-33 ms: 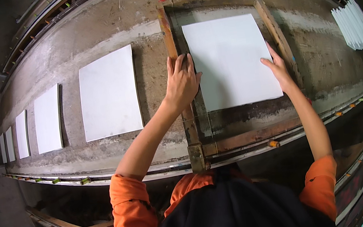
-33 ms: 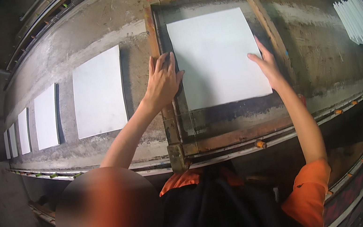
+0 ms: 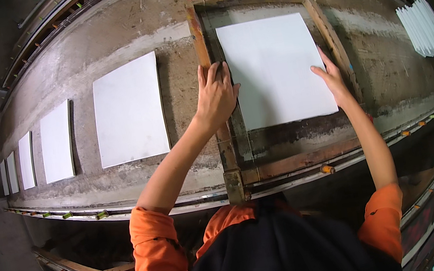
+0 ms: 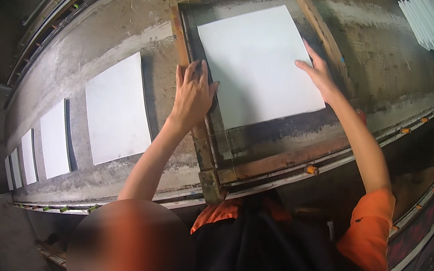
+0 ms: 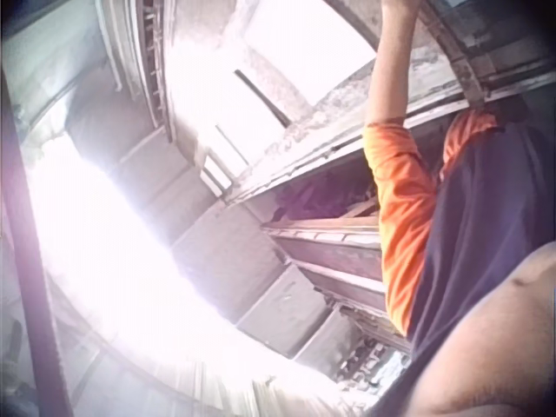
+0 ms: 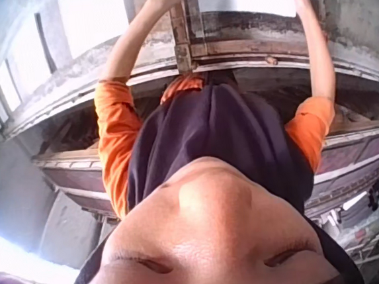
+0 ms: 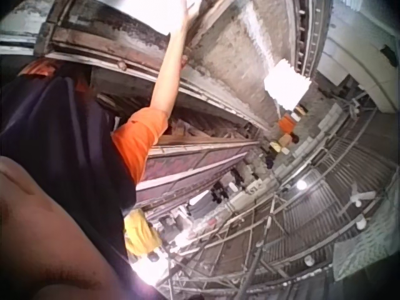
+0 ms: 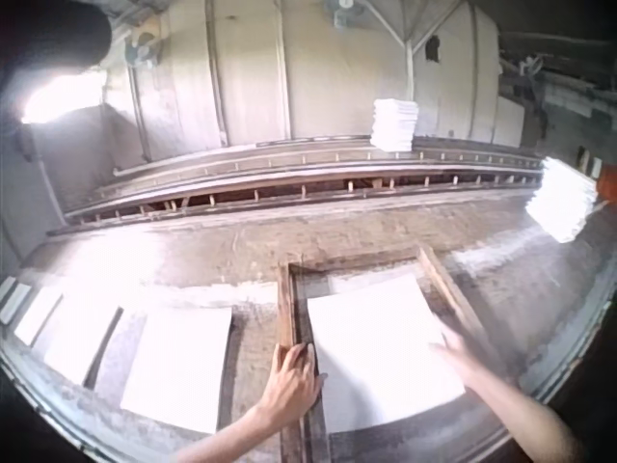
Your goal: The person repeatedly picks up white rectangular panels from a stack and places them into a wooden frame on a conveyor belt. They smooth each panel into the frame before moving to the next one, continuing this cycle throughout the clip.
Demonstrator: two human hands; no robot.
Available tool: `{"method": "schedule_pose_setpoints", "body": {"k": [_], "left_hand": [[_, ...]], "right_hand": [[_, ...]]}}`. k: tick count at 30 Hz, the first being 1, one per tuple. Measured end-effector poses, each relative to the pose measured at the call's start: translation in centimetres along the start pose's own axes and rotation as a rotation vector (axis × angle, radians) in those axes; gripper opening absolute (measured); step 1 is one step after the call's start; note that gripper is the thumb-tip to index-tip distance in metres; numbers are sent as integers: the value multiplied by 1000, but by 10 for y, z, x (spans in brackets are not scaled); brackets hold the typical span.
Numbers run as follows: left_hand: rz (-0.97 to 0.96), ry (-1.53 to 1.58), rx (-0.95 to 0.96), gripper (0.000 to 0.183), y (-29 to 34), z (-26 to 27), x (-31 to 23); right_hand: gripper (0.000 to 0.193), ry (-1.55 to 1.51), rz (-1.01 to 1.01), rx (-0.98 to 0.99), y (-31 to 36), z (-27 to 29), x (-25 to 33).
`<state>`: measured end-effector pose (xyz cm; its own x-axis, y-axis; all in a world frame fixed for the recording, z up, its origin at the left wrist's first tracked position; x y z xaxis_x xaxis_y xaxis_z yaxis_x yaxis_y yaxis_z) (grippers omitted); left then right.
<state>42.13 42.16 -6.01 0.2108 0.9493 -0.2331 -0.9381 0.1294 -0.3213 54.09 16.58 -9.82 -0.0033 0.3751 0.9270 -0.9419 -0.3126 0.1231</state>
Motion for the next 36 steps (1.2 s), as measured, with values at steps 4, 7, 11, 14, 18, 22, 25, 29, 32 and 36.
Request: {"method": "schedule_pose_setpoints", "body": {"k": [4, 7, 11, 14, 18, 22, 25, 29, 32, 36], "left_hand": [[25, -26, 74, 55, 0, -2, 3], [47, -4, 35, 57, 1, 0, 1], [87, -38, 78, 61, 0, -1, 2], [97, -15, 38, 62, 2, -2, 5], [100, 10, 44, 63, 0, 0, 2], [116, 29, 50, 63, 2, 0, 4], [113, 48, 47, 63, 1, 0, 4], [124, 22, 65, 62, 1, -1, 4], [108, 23, 34, 58, 2, -2, 5], [119, 30, 70, 51, 2, -1, 4]], "right_hand": [[69, -46, -27, 14, -2, -4, -8], [69, -85, -33, 40, 0, -8, -7], [69, -32, -17, 18, 0, -6, -12], [69, -30, -11, 27, 1, -9, -7], [68, 45, -21, 28, -1, -6, -14], [69, 63, -20, 24, -2, -7, -11], [70, 19, -24, 22, 1, -7, -7], [70, 21, -12, 20, -1, -7, -8], [69, 22, 29, 26, -1, -10, -3], [69, 61, 63, 0, -6, -8, -5]]}}
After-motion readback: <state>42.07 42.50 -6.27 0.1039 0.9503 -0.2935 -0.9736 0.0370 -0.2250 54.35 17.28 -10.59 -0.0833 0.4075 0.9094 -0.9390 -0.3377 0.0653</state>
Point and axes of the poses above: each hand's wrist, its own y-axis away from the middle knuckle, its own z-axis out of the back of the hand, x = y × z, the point moved 9 cm from there along -y, towards the middle knuckle, and after that the axes turned 6 degrees about y, right-handed, at the moved point
